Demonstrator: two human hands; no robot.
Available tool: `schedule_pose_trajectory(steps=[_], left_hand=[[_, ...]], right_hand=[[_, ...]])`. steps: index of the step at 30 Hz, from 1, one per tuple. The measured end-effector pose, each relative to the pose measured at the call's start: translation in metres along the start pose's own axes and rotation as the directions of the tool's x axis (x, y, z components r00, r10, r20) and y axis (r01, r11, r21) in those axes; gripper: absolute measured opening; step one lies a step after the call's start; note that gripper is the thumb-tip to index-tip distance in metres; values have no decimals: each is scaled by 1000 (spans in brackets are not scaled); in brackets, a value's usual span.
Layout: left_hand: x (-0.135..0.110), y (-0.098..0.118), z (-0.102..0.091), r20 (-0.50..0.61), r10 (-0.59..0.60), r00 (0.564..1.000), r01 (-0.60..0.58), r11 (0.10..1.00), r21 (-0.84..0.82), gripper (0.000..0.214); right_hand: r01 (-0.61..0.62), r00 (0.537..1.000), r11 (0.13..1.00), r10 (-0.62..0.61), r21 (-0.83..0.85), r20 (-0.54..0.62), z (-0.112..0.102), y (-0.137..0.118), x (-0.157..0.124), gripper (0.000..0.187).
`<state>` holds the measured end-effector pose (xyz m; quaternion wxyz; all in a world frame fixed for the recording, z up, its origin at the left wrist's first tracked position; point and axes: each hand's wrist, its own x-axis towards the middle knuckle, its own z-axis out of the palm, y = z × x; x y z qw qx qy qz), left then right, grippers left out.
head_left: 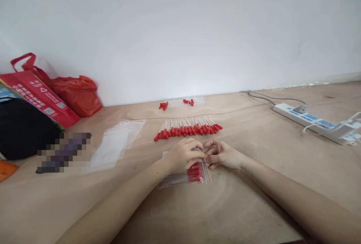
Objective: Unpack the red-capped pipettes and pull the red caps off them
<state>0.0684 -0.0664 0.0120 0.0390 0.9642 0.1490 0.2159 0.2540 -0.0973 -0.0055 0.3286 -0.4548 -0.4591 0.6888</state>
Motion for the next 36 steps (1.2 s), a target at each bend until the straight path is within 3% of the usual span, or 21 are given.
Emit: schedule_pose_trajectory(steps=[6,13,19,23,27,30,33,36], left_hand=[[7,1,-5,82,21,996,-27,997,71,12],[6,-1,-1,136,120,983,-133,987,89,16],[8,0,-3,149,110,983,-132,980,147,16],[6,-2,-3,151,116,982,-129,989,78,15],[1,-7,-1,78,30,997,-28,999,-32,12],[-2,-11,0,13,-33,999,34,995,-91,11],[-5,-13,2,-23,-71,997,67,990,-123,11],[-6,-15,3,-23,-60,998,57,991,-117,12]], right_hand=[[-21,999,1000,22,3,-28,2,-1,0,56],[-9,1000,1000,9,17,23,-2,1,2,52],[14,1000,1000,-14,15,23,-1,3,2,48],[84,996,993,-80,-84,49,0,4,3,28],[249,968,933,-236,-259,82,3,7,2,8],[447,886,774,-453,-450,100,6,8,0,13],[573,732,451,-658,-684,179,7,9,-3,14],[571,584,113,-752,-813,305,4,11,-2,18]])
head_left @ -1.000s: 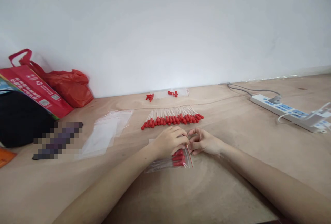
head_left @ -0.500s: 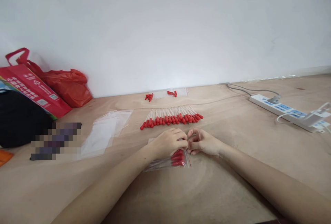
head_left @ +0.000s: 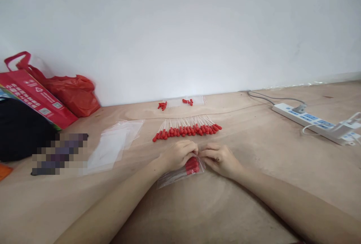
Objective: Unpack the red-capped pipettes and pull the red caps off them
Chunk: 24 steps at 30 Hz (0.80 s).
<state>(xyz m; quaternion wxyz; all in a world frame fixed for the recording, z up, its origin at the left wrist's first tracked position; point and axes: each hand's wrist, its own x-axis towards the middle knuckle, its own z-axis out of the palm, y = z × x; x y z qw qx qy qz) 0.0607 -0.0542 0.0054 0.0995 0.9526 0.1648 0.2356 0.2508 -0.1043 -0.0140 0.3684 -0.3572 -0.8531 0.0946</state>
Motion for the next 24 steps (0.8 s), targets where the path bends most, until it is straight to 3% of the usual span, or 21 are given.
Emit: schedule_pose_trajectory(steps=[3,9,16,19,21,24], left_hand=[[0,0,-1,20,42,999,-44,997,57,13],[0,0,0,43,177,983,-182,937,297,28],[3,2,-5,178,307,935,-353,863,362,37],[5,3,-8,193,290,938,-339,883,324,36],[6,3,-10,194,251,948,-300,909,291,34],[3,5,-15,145,98,985,-129,967,220,24]], right_hand=[[110,993,971,-114,-211,-8,-1,4,0,23],[263,964,881,-260,-393,62,-4,4,2,27],[400,916,815,-348,-418,197,-4,5,5,25],[420,903,831,-345,-364,256,-4,8,6,27],[376,918,867,-302,-326,256,-5,9,6,26],[252,948,944,-196,-215,250,-12,8,6,16]])
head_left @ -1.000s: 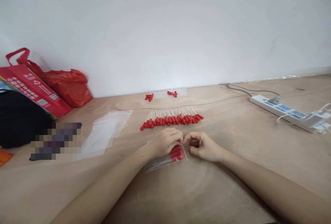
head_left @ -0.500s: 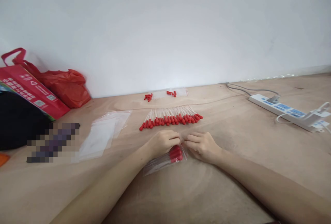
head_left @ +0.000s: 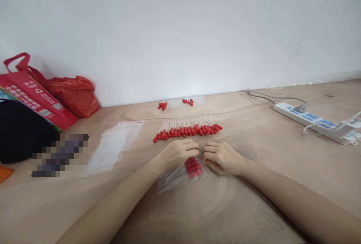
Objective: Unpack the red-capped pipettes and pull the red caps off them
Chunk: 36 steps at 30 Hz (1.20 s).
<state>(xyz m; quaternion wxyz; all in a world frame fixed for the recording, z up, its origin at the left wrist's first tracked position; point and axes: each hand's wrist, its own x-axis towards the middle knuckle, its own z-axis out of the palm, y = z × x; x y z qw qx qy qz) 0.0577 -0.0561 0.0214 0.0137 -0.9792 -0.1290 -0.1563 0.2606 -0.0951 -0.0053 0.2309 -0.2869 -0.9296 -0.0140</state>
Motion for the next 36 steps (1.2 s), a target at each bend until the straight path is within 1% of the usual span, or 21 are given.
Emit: schedule_pose_trajectory(steps=[2,3,5,7,10,13,15,19,22,24,27,30,33,36], left_hand=[[-8,3,-4,-17,-163,987,160,982,-99,20],[-14,6,-7,-8,-229,973,226,962,-154,22],[-29,15,-11,20,-304,953,298,919,-259,27],[-46,24,-14,36,-337,941,330,885,-328,32],[-63,37,-14,88,-385,919,390,848,-359,50],[-66,41,-12,155,-404,902,432,824,-367,55],[-64,41,-11,177,-409,895,446,817,-366,56],[-61,40,-10,179,-432,884,467,804,-369,56],[-61,41,-10,173,-455,873,485,785,-386,54],[-61,41,-10,195,-477,857,514,763,-392,53],[-62,41,-11,230,-500,835,550,741,-386,52],[-63,41,-10,233,-499,835,551,743,-381,51],[-64,41,-8,226,-506,833,553,739,-384,51],[-65,40,-6,222,-517,827,561,732,-386,50]], right_hand=[[-44,999,985,39,165,37,-5,1,-1,11],[-60,997,967,49,248,52,-6,1,-1,13],[-104,994,922,85,372,67,-7,2,0,18],[-171,985,889,160,425,62,-4,0,1,20],[-279,957,850,286,447,54,2,-3,5,17],[-347,929,811,366,470,53,6,-7,7,13],[-366,918,790,393,492,51,8,-8,8,20],[-340,924,764,378,548,47,14,-8,6,32],[-285,942,785,336,551,8,18,-7,4,40],[-260,950,790,313,555,-1,16,-8,3,44],[-213,969,761,243,613,35,7,-9,5,39],[-165,985,717,151,677,80,-3,-9,7,28],[-194,981,678,120,709,154,-7,-7,7,26],[-243,970,674,152,698,190,-3,-6,8,32]])
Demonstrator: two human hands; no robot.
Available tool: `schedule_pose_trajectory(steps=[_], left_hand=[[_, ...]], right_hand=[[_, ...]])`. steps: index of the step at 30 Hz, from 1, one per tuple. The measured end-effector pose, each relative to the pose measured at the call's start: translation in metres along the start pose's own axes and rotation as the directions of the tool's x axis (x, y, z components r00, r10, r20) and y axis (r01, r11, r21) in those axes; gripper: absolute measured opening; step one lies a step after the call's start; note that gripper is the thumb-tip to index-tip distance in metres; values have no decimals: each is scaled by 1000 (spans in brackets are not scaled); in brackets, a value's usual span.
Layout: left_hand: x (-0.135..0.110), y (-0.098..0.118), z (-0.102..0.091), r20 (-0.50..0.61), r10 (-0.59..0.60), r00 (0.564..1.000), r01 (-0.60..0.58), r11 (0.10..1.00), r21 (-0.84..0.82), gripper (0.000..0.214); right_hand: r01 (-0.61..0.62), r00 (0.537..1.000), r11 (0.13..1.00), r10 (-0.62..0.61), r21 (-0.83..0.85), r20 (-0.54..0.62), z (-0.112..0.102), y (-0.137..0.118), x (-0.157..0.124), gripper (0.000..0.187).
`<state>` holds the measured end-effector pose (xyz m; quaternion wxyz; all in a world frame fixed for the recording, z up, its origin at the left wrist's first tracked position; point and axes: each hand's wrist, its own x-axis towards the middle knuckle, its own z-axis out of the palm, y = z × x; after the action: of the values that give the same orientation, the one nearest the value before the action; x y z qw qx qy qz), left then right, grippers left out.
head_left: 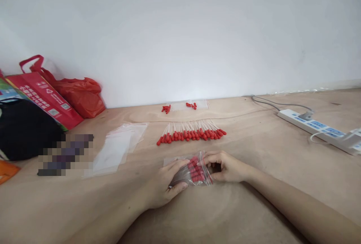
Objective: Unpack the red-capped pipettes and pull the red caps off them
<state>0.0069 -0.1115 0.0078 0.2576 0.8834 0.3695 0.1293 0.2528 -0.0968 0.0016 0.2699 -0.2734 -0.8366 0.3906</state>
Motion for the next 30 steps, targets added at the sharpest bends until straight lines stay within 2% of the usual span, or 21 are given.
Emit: schedule_pose_trajectory(steps=[3,7,12,15,19,23,26,30], left_hand=[[1,0,0,4,18,1000,-18,1000,6,49],[3,3,-2,7,49,999,-49,999,3,50],[4,4,-3,-13,77,997,-77,997,-8,48],[3,1,-3,-17,80,997,-80,997,-15,48],[2,0,-3,-2,27,1000,-27,1000,-4,47],[3,2,-5,22,25,999,-24,1000,-16,45],[4,3,-5,11,38,999,-37,999,-18,44],[4,3,-5,0,37,999,-37,999,-19,43]], right_hand=[[-19,998,998,15,-61,-66,6,1,3,34],[-22,988,986,-4,-165,-157,14,-2,7,25],[-106,980,976,70,-188,-185,16,-8,8,23],[-157,979,979,137,-131,-152,16,-11,8,20],[-182,976,981,172,-67,-132,14,-10,9,14],[-260,960,961,268,99,-80,11,-6,7,10],[-309,941,915,334,259,-57,12,-3,6,16],[-259,950,847,310,463,-36,18,1,7,34]])
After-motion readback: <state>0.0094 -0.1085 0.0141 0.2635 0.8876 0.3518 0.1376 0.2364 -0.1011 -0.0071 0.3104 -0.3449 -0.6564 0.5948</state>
